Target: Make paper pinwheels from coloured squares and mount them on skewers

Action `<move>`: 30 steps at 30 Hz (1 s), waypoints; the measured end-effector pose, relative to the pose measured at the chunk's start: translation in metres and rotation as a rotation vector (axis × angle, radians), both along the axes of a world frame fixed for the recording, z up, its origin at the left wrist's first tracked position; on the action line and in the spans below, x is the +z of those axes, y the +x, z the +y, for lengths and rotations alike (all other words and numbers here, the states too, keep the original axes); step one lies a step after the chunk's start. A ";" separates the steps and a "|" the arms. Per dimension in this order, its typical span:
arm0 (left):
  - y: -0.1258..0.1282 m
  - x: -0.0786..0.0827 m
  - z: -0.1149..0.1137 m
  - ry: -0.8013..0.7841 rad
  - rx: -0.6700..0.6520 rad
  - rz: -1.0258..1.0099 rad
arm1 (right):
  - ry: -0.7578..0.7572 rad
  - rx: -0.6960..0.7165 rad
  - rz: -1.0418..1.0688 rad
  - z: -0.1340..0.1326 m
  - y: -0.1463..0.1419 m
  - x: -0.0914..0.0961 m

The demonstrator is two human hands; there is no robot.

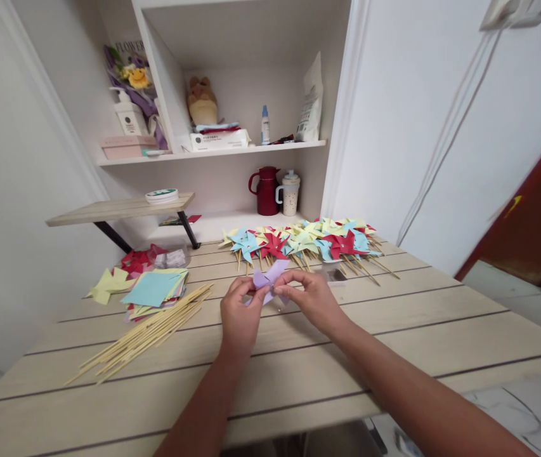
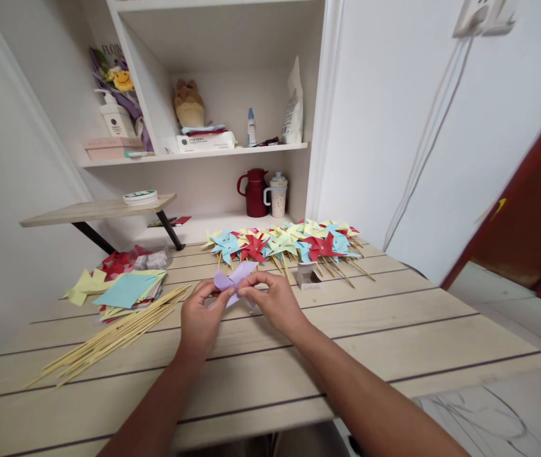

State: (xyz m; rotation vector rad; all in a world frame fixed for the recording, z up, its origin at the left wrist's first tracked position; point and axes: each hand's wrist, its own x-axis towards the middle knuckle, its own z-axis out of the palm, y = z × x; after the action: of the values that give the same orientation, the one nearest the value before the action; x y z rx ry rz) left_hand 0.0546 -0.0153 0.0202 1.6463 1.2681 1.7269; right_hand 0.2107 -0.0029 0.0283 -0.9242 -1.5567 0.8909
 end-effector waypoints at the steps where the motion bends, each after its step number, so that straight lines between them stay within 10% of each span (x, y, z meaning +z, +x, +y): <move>1: 0.000 0.000 0.000 -0.002 -0.001 -0.004 | 0.008 -0.001 -0.005 0.000 0.000 0.000; 30: 0.000 -0.013 0.010 -0.223 -0.187 -0.292 | 0.321 -0.157 -0.209 0.000 0.000 -0.006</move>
State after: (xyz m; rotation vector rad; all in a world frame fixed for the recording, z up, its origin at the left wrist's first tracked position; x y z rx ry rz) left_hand 0.0545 -0.0053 0.0071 1.2880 1.0875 1.5811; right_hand 0.2111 -0.0026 0.0221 -0.9109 -1.7170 0.4268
